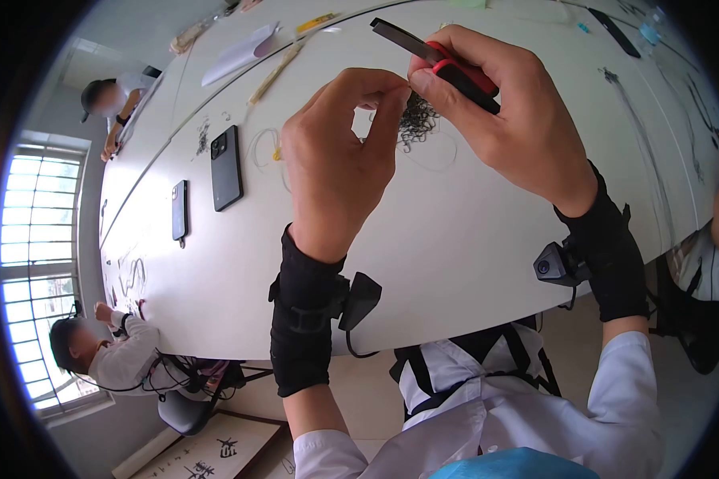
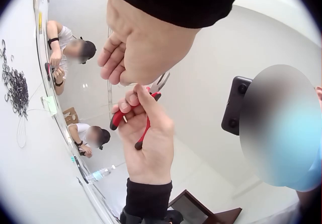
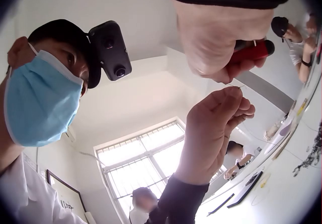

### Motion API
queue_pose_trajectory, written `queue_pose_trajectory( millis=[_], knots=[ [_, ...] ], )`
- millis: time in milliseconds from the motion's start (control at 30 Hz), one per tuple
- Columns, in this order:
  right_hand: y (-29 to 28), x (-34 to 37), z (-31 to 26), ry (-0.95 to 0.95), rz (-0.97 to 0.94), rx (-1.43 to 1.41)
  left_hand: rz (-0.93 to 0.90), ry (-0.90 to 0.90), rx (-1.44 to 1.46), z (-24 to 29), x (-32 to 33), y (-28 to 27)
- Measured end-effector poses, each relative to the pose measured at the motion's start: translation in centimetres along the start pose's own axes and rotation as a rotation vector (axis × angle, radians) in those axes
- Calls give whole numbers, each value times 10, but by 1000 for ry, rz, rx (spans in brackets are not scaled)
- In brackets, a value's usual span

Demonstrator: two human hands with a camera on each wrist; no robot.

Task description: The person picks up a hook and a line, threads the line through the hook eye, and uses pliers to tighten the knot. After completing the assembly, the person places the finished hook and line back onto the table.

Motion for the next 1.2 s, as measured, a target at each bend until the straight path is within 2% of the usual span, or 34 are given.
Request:
queue_pose_trajectory(
  millis=[133, 400, 633, 667, 800, 900, 933, 1067, 1200],
  knots=[
    [-14, -10, -3, 180, -171, -61, -60, -39, 81, 7, 0, 1],
    [-8, -13, 16, 169, -181, -178, -69, -17, 178, 10, 0, 1],
    [3, -6, 14, 362, -261, -405, 76, -20, 234, 8, -2, -5],
    [9, -5, 17, 291, -202, -435, 113, -32, 236, 8, -2, -5],
    [17, 1, 8, 226, -117, -336, 247, -58, 244, 3, -2, -3],
    [14, 7, -7, 132, -41, -132, 230, -12, 116, -3, -1, -2],
    [15, 7, -4, 32, 36, -80, 202, -6, 113, -4, -1, -2],
    [2, 1, -1, -43, 72, 21, 53, -35, 112, 1, 0, -2],
    [-13, -8, -5, 204, -158, -84, -50, -69, 165, 10, -1, -3]
  ],
)
Point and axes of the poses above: each hand's wrist, its own x-axis away from the middle knuckle, its own y-axis out of the palm, z = x × y, the point moved 1 cm from there along -x, towards the middle knuckle, and after that the axes turned 10 degrees about y, right-handed, at the moved point
